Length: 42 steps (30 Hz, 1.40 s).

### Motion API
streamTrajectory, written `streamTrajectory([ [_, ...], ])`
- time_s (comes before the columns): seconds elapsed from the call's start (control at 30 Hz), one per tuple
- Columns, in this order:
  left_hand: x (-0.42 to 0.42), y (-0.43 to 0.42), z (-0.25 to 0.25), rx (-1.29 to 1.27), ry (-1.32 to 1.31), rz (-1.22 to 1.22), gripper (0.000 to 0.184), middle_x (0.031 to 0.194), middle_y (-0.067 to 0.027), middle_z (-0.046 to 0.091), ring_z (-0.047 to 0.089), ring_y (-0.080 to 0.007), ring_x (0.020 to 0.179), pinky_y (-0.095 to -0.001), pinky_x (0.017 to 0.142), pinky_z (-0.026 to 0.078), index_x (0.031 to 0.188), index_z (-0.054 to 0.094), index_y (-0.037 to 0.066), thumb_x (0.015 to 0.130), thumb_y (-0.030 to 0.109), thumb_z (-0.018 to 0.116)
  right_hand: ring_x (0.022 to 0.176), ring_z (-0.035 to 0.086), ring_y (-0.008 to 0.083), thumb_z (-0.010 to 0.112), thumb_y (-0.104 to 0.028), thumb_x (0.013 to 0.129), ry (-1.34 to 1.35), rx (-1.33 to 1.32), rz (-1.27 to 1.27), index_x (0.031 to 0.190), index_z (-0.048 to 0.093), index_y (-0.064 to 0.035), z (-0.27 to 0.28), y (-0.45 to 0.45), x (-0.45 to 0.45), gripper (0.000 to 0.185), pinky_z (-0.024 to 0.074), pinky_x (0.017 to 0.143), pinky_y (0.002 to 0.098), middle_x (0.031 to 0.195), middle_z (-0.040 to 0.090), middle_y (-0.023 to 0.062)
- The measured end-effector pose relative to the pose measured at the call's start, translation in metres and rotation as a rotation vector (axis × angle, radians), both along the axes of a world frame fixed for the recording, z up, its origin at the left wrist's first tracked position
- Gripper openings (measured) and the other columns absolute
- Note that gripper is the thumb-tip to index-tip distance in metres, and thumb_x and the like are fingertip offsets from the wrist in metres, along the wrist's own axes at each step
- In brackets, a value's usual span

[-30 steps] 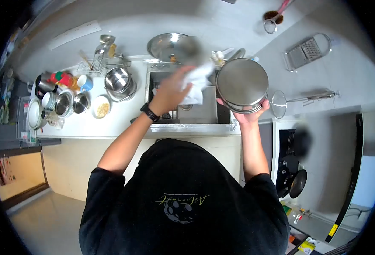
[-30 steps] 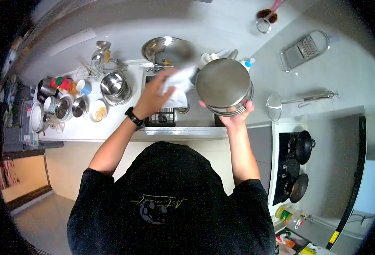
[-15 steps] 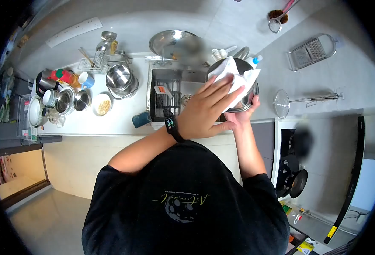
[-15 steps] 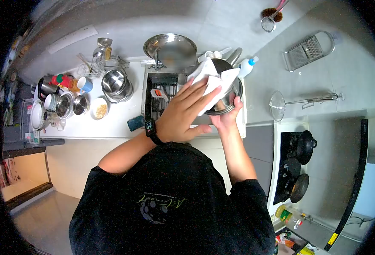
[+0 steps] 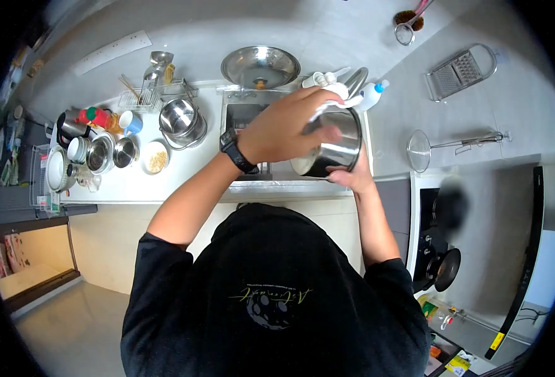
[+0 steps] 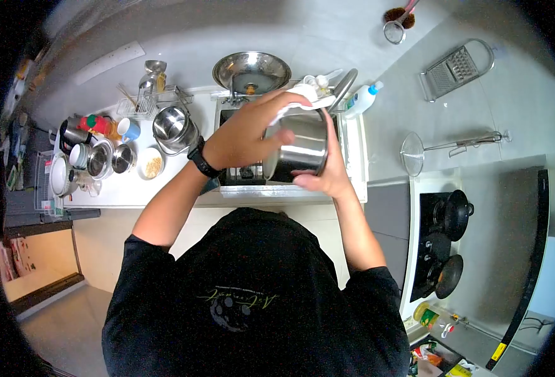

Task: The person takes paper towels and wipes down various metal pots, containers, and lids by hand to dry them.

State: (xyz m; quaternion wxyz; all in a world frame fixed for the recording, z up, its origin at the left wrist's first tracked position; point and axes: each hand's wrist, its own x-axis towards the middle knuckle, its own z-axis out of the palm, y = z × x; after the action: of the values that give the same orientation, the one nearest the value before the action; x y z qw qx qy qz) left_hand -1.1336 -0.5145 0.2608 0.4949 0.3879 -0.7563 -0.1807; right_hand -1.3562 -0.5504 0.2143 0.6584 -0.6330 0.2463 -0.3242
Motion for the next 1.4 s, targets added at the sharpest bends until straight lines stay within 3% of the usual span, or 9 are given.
streamTrajectory([
  [0.1,0.009,0.003,-0.003,0.238,0.096,-0.033,0.056,0.115,-0.0196,0.068,0.066,-0.0357,0.100,-0.0401,0.090,0.050,0.127,0.060,0.002,0.098,0.050,0.061,0.137,0.043,0.0341,0.098,-0.031,0.047,0.256,-0.577,-0.078,0.162,0.014,-0.0086,-0.003,0.001,0.005,0.144,0.0573,0.090,0.0454,0.154,0.030,0.0191],
  [0.23,0.011,0.008,0.003,0.182,-0.055,-0.084,0.075,0.132,-0.0212,0.061,0.059,-0.0378,0.121,-0.0438,0.103,0.045,0.137,0.056,0.006,0.097,0.069,0.047,0.136,0.043,0.0381,0.098,-0.034,0.045,0.360,-0.806,-0.209,0.162,0.014,-0.0088,0.012,0.011,0.013,0.147,0.0560,0.093,0.0480,0.154,0.027,0.0222],
  [0.53,-0.004,0.042,-0.002,-0.151,-0.349,0.119,0.090,0.152,-0.0203,0.045,0.041,-0.0398,0.142,-0.0515,0.115,0.035,0.148,0.050,0.009,0.087,0.077,0.052,0.138,0.044,0.0336,0.095,-0.032,0.052,0.258,-0.629,-0.173,0.161,0.020,-0.0076,0.014,0.004,0.016,0.135,0.0522,0.099,0.0474,0.157,0.033,0.0178],
  [0.67,-0.007,0.052,-0.011,-0.287,-0.556,0.027,0.092,0.149,-0.0146,0.049,0.040,-0.0342,0.144,-0.0543,0.116,0.036,0.145,0.053,0.011,0.081,0.077,0.056,0.139,0.044,0.0300,0.092,-0.026,0.058,0.130,-0.415,-0.126,0.160,0.020,0.0002,-0.009,-0.007,0.003,0.127,0.0369,0.115,0.0414,0.155,0.039,0.0178],
  [0.8,-0.012,0.049,0.012,-0.248,-0.485,0.100,0.092,0.141,-0.0160,0.054,0.043,-0.0348,0.141,-0.0512,0.112,0.040,0.143,0.053,0.009,0.078,0.074,0.063,0.140,0.043,0.0281,0.092,-0.020,0.061,0.003,0.026,-0.021,0.161,0.013,-0.0020,0.013,0.011,0.008,0.129,0.0398,0.113,0.0405,0.153,0.039,0.0161],
  [0.93,-0.013,0.039,0.021,-0.205,-0.417,0.179,0.092,0.136,-0.0222,0.056,0.049,-0.0385,0.133,-0.0480,0.106,0.044,0.142,0.053,0.006,0.080,0.073,0.065,0.139,0.042,0.0287,0.093,-0.021,0.057,0.063,-0.203,-0.046,0.161,0.014,-0.0020,-0.002,0.004,0.002,0.132,0.0447,0.109,0.0406,0.153,0.035,0.0166],
  [1.0,-0.005,0.034,0.025,0.001,-0.353,0.152,0.089,0.132,-0.0232,0.059,0.053,-0.0418,0.129,-0.0476,0.106,0.044,0.140,0.053,0.004,0.083,0.071,0.065,0.134,0.044,0.0307,0.094,-0.024,0.050,0.231,-0.582,-0.145,0.160,0.018,-0.0029,0.012,0.011,0.007,0.135,0.0547,0.096,0.0433,0.151,0.033,0.0179],
  [1.13,0.006,0.016,0.015,0.101,-0.213,0.050,0.064,0.112,-0.0184,0.066,0.063,-0.0366,0.103,-0.0418,0.088,0.052,0.130,0.060,0.004,0.095,0.057,0.060,0.131,0.046,0.0334,0.095,-0.027,0.049,0.317,-0.610,-0.185,0.161,0.015,-0.0042,0.035,0.028,0.014,0.139,0.0576,0.091,0.0438,0.147,0.035,0.0187],
  [1.4,0.026,0.004,-0.020,0.901,0.187,-0.220,0.070,0.130,-0.0164,0.062,0.061,-0.0222,0.121,-0.0385,0.099,0.051,0.143,0.052,0.006,0.103,0.062,0.042,0.130,0.045,0.0434,0.095,-0.028,0.042,0.434,-1.062,-0.132,0.152,0.041,-0.0065,0.046,0.029,0.009,0.125,0.0481,0.104,0.0504,0.146,0.039,0.0210],
])
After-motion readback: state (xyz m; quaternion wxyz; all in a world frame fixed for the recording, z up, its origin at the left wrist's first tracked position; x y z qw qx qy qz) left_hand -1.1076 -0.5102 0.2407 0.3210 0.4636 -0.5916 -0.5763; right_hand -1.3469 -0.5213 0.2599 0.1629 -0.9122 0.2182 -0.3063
